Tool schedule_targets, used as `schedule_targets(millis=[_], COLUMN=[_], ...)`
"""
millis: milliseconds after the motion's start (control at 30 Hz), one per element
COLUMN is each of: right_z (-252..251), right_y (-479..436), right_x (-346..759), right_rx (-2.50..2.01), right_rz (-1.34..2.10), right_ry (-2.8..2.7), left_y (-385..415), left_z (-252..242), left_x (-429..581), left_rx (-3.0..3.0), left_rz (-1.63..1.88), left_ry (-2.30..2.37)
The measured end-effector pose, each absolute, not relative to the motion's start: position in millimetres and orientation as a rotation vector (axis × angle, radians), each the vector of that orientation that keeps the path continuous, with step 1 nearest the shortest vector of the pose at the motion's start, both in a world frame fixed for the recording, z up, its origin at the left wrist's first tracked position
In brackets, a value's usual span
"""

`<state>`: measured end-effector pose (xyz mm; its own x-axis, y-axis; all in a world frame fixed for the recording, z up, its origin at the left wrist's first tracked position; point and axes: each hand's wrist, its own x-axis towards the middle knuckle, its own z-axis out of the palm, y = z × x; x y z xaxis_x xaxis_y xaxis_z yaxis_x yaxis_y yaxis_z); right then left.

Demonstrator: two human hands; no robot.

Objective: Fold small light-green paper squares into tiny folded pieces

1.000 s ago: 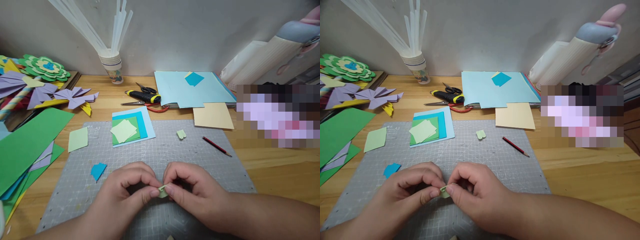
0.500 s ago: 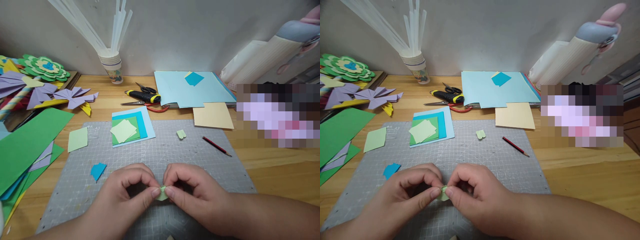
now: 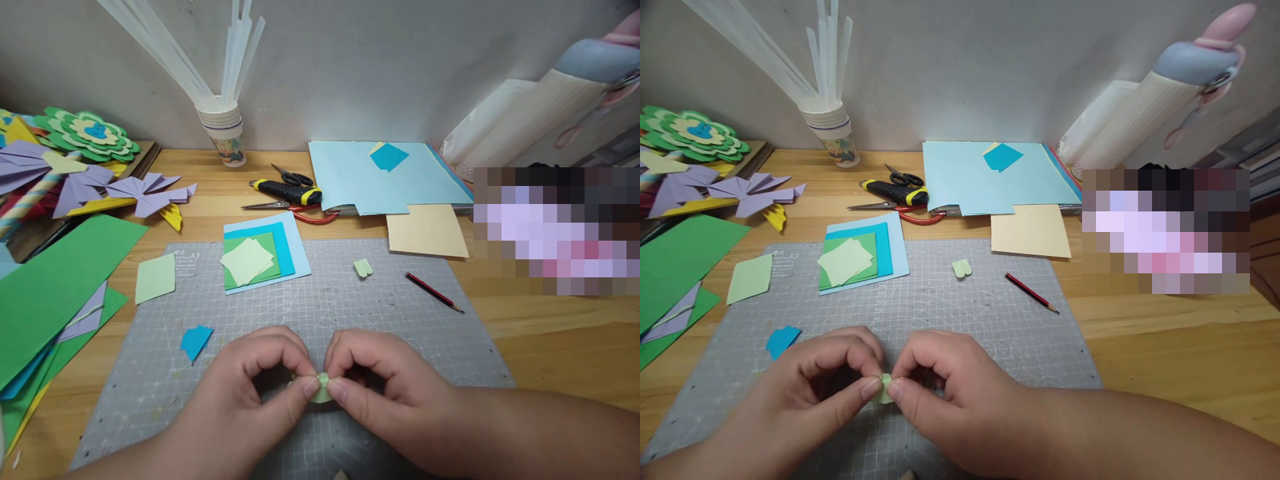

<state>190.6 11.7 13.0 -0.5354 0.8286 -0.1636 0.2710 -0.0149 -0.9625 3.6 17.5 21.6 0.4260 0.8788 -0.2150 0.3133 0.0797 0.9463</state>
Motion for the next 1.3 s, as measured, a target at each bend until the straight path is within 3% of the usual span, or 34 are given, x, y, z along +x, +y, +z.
schedule_targets(millis=[633, 1100, 1300], right_z=[13.3, 13.6, 11.2], right_y=[11.9, 12.3, 13.2], right_x=[191.1, 190.7, 187.8], right_rx=[-1.129, -1.056, -1.089], right_rz=[1.57, 1.56, 1.75], right_ry=[-1.822, -1.929, -1.643], left_y=[14.5, 12.6, 13.5], left_z=[18.3, 17.4, 16.5], left_x=[4.0, -0.7, 1.5], left_rx=[1.679, 1.437, 1.458], left_rz=[0.52, 0.645, 0.633], left_ry=[1.035, 1.053, 1.075])
